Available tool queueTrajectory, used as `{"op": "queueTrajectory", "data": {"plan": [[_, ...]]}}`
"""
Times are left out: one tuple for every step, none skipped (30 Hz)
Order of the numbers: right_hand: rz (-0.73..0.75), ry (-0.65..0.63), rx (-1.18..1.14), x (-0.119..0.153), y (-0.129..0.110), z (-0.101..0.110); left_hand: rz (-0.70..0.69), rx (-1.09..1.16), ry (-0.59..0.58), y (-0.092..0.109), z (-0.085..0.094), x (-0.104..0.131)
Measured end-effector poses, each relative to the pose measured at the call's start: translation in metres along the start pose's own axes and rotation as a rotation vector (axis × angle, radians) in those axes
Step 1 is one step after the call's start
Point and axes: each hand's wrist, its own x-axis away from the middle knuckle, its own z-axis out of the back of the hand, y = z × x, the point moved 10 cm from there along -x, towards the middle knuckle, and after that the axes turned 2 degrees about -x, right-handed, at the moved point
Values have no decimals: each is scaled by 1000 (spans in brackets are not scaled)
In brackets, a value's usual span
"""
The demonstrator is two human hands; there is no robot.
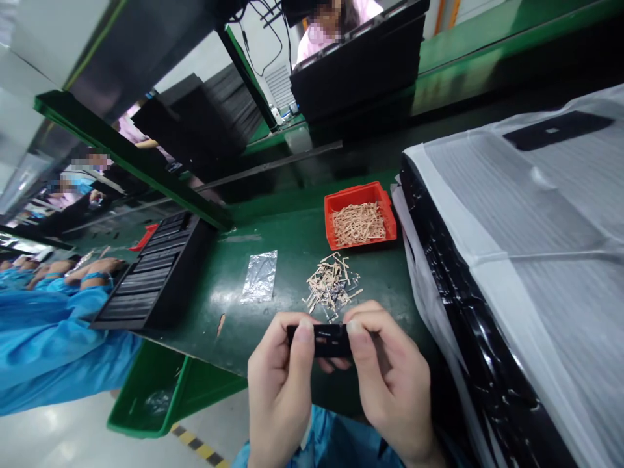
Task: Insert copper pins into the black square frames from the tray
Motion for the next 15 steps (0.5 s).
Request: {"op": "queueTrajectory", "data": {"plan": [[-4, -6, -1, 0, 1, -1, -5, -24, 14, 1, 1, 0], [-7, -12, 3, 1, 2, -2, -5, -41, 31, 1, 2, 0], [-6, -18, 9, 1, 2, -3, -1, -54, 54, 1, 4, 1], [-3, -23, 16, 1, 2, -4, 8, -61, 74, -1, 6, 1], [3, -26, 24, 0, 1, -4, 15, -67, 94, -2, 8, 1], [11, -26, 34, 0, 0, -5, 21, -72, 110, -2, 9, 1], [19, -22, 48, 0, -1, -5, 22, -77, 121, -3, 9, 0], [27, -16, 64, 0, -2, -4, 24, -82, 130, -3, 9, 0], [33, -10, 77, -1, -2, -4, 25, -86, 136, -3, 8, -1], [36, -5, 84, -1, -3, -4, 35, -88, 138, -3, 8, -1], [38, 0, 85, -2, -3, -4, 50, -87, 138, -5, 7, -1], [33, 8, 83, -2, -3, -3, 68, -82, 140, -7, 6, -1], [23, 18, 78, -2, -2, -2, 81, -71, 145, -8, 6, 0], [8, 28, 65, -2, -1, -1, 87, -50, 139, -9, 6, 0], [-11, 35, 44, -3, 0, -1, 87, -19, 116, -11, 5, 1]]}}
